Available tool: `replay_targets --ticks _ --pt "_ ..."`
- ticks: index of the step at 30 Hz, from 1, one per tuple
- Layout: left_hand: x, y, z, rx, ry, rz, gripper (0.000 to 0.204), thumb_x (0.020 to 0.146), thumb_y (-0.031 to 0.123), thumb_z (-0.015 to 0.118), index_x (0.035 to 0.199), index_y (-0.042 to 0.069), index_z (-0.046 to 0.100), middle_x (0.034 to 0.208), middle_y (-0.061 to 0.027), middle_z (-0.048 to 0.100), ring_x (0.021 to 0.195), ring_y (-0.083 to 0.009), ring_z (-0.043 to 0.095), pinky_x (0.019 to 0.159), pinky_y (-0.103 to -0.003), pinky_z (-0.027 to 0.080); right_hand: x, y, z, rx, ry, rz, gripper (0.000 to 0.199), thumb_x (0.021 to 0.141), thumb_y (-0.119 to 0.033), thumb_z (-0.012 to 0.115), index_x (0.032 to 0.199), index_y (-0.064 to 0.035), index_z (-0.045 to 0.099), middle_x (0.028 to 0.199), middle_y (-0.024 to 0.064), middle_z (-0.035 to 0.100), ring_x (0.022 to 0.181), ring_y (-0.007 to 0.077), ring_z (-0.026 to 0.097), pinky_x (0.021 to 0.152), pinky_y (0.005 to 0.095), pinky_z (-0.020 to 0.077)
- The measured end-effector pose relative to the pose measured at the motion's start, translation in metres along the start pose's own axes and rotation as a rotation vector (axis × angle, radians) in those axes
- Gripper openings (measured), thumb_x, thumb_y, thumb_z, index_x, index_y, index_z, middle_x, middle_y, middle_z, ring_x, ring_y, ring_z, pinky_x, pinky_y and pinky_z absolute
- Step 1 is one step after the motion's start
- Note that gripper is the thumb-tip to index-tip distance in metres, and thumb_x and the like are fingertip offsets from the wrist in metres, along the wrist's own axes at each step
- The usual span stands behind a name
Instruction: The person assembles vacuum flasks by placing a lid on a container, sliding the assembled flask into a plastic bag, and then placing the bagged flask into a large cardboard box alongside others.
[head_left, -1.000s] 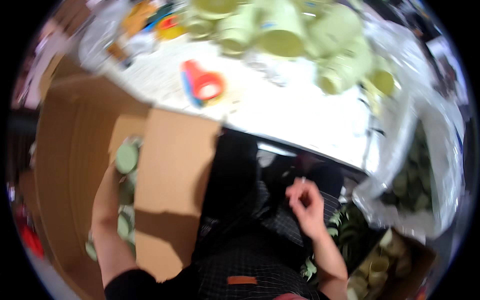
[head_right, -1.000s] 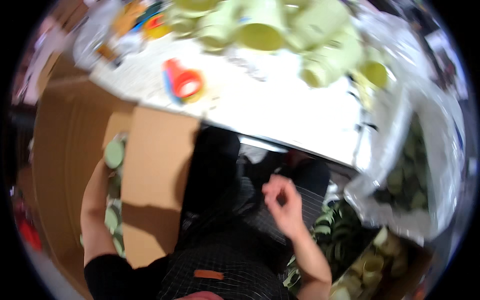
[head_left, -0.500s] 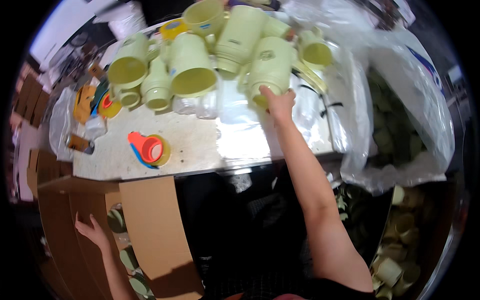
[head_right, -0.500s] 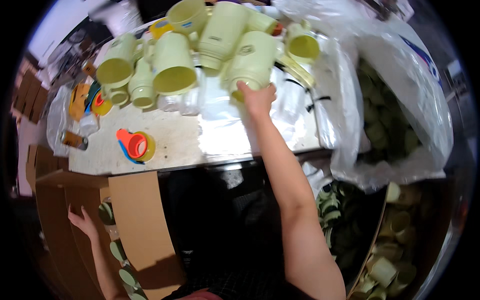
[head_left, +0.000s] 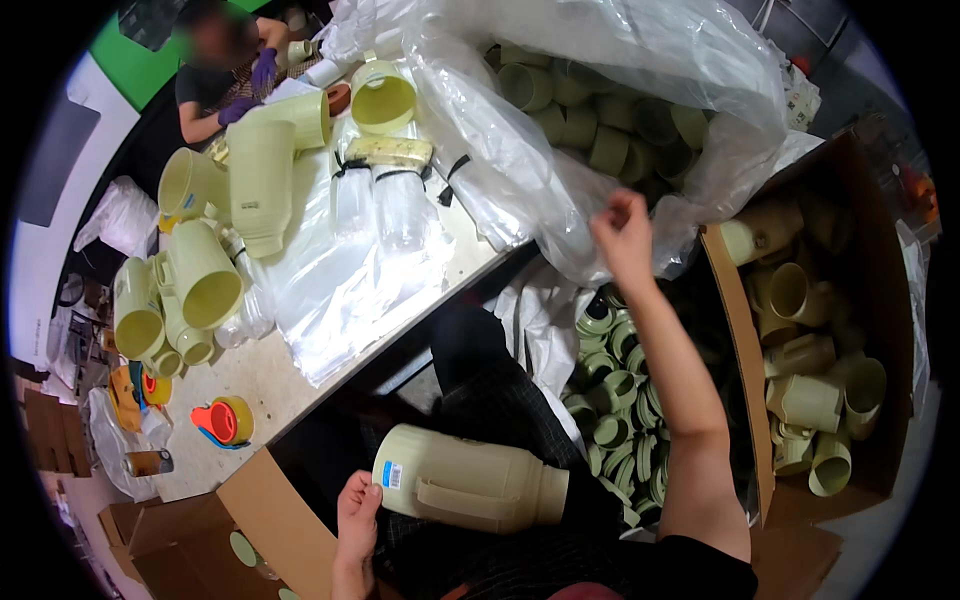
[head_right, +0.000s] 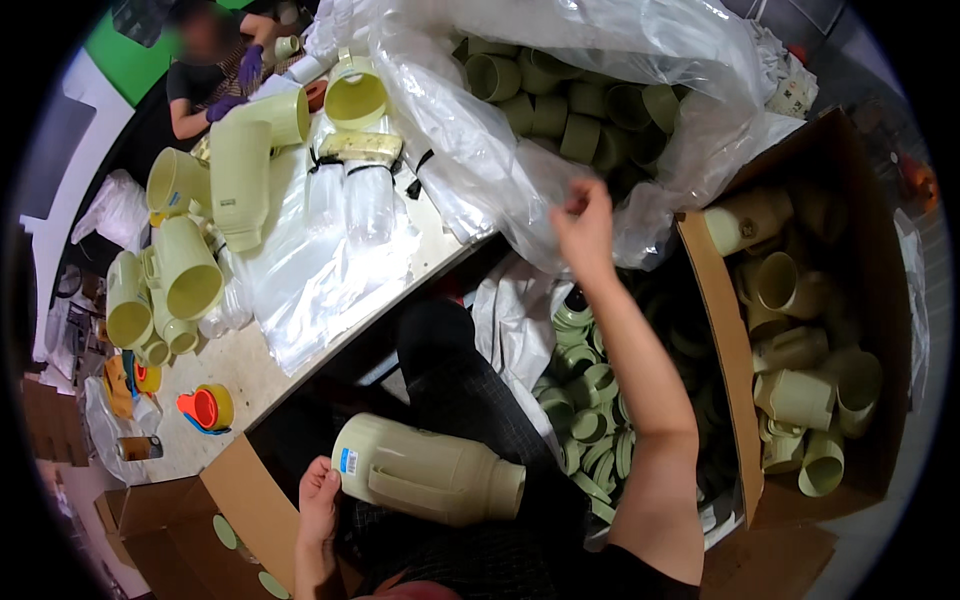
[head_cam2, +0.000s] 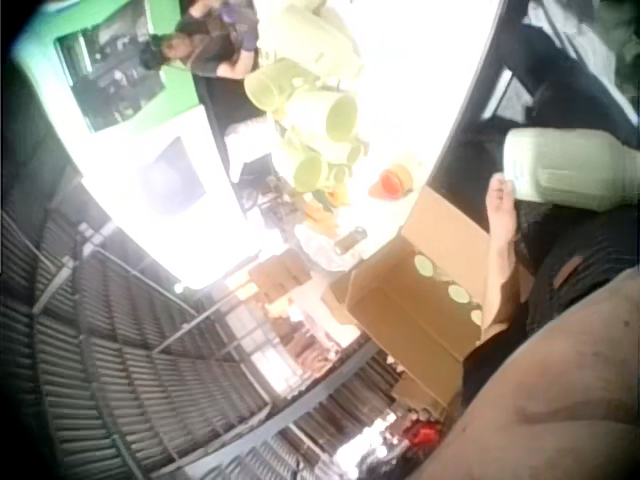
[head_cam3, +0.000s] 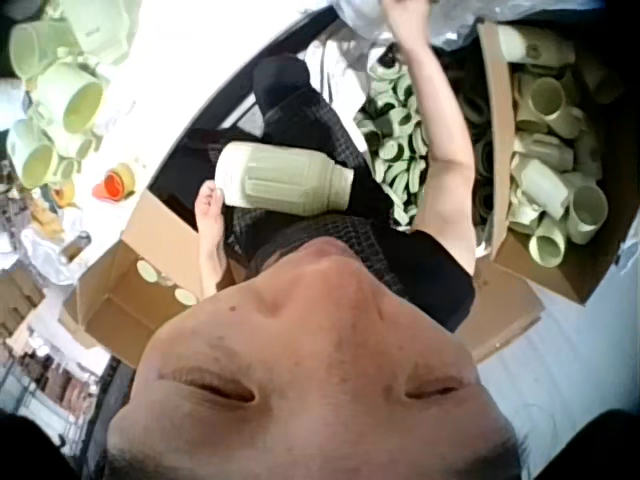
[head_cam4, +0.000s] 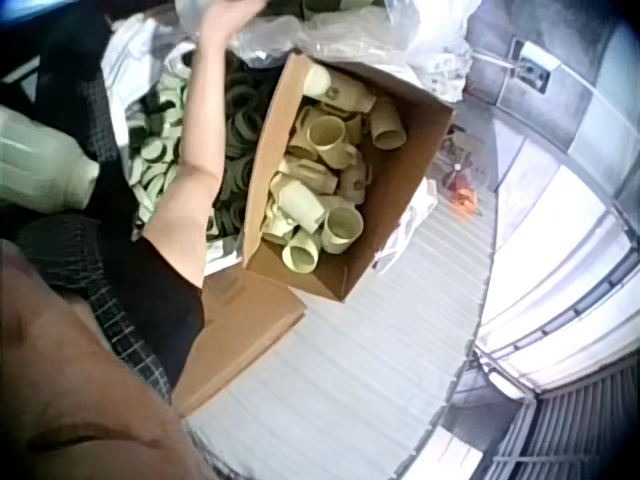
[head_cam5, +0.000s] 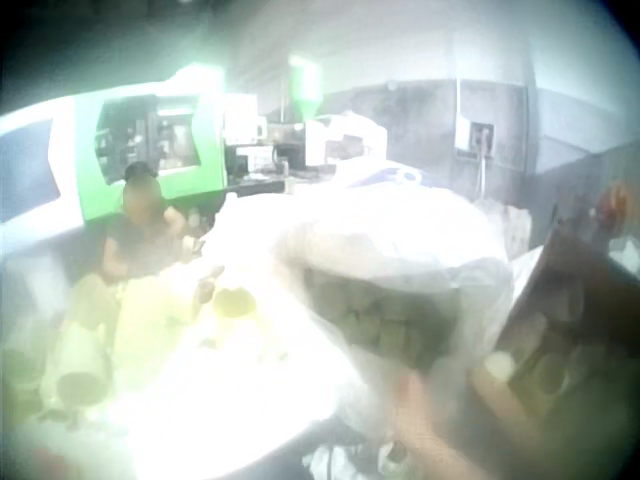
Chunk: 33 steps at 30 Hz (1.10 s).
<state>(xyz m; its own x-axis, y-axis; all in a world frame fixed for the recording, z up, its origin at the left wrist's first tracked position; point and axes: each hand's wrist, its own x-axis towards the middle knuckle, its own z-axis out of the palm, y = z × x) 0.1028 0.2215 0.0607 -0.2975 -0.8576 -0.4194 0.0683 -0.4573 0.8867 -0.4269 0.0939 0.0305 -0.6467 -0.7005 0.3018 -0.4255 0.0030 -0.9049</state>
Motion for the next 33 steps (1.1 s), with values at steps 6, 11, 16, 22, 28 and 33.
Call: replay_targets --ticks 6,11,16,22,28,33 --pt "0.029 0.002 0.041 -0.304 0.21 0.056 0.019 0.102 0.024 0.057 0.095 0.006 0.057 0.098 -0.0056 0.065 0.093 -0.0171 0.062 0.09 -0.035 0.049 0.184 0.136 -0.009 0.03 0.284 0.029 0.075 0.068 -0.024 0.086 0.13 -0.0014 0.052 0.128 0.0175 0.058 0.118 0.0356 0.057 0.1 0.0412 0.0456" --pt "0.039 0.024 0.038 -0.436 0.489 0.062 0.044 0.106 0.029 0.044 0.137 -0.003 0.05 0.135 -0.0163 0.059 0.125 -0.0303 0.058 0.108 -0.045 0.045 0.014 -0.004 0.052 0.306 0.287 0.102 0.059 0.093 -0.03 0.071 0.136 0.0031 0.046 0.128 0.0174 0.059 0.116 0.0236 0.058 0.102 0.0376 0.0446" --pt "0.042 0.027 0.024 -0.339 0.377 0.031 0.052 0.108 0.036 0.037 0.145 0.0 0.042 0.147 -0.0154 0.05 0.133 -0.0317 0.051 0.112 -0.048 0.04 -0.15 -0.06 0.024 1.19 -0.884 0.638 0.063 0.104 -0.049 0.039 0.147 -0.0025 0.044 0.148 0.0166 0.048 0.135 0.0277 0.048 0.111 0.0437 0.0408" --pt "0.025 0.03 0.023 -0.36 0.331 -0.229 0.048 0.108 0.03 0.039 0.143 -0.003 0.043 0.146 -0.0184 0.049 0.135 -0.0323 0.048 0.115 -0.049 0.037 -0.181 -0.114 0.013 0.415 -0.604 -0.713 0.066 0.096 -0.06 0.049 0.138 -0.0092 0.057 0.137 0.0188 0.052 0.123 0.0352 0.053 0.107 0.0451 0.0399" --pt "0.034 0.086 0.042 0.092 0.584 0.411 0.051 0.107 0.039 0.037 0.135 -0.002 0.05 0.132 -0.0163 0.06 0.12 -0.0289 0.06 0.105 -0.044 0.048 -0.268 -0.121 0.031 0.493 -0.25 -0.259 0.069 0.08 -0.045 0.074 0.134 -0.0083 0.052 0.133 0.0161 0.051 0.112 0.0399 0.052 0.102 0.0475 0.041" --pt "0.063 0.118 0.028 -0.021 -0.072 0.547 0.035 0.104 0.034 0.041 0.1 0.004 0.059 0.101 -0.009 0.063 0.094 -0.019 0.065 0.085 -0.037 0.056 -0.295 -0.106 -0.007 0.388 -0.654 -0.264 0.052 0.076 -0.018 0.08 0.124 -0.0086 0.059 0.121 0.0127 0.059 0.113 0.0326 0.056 0.101 0.0449 0.042"
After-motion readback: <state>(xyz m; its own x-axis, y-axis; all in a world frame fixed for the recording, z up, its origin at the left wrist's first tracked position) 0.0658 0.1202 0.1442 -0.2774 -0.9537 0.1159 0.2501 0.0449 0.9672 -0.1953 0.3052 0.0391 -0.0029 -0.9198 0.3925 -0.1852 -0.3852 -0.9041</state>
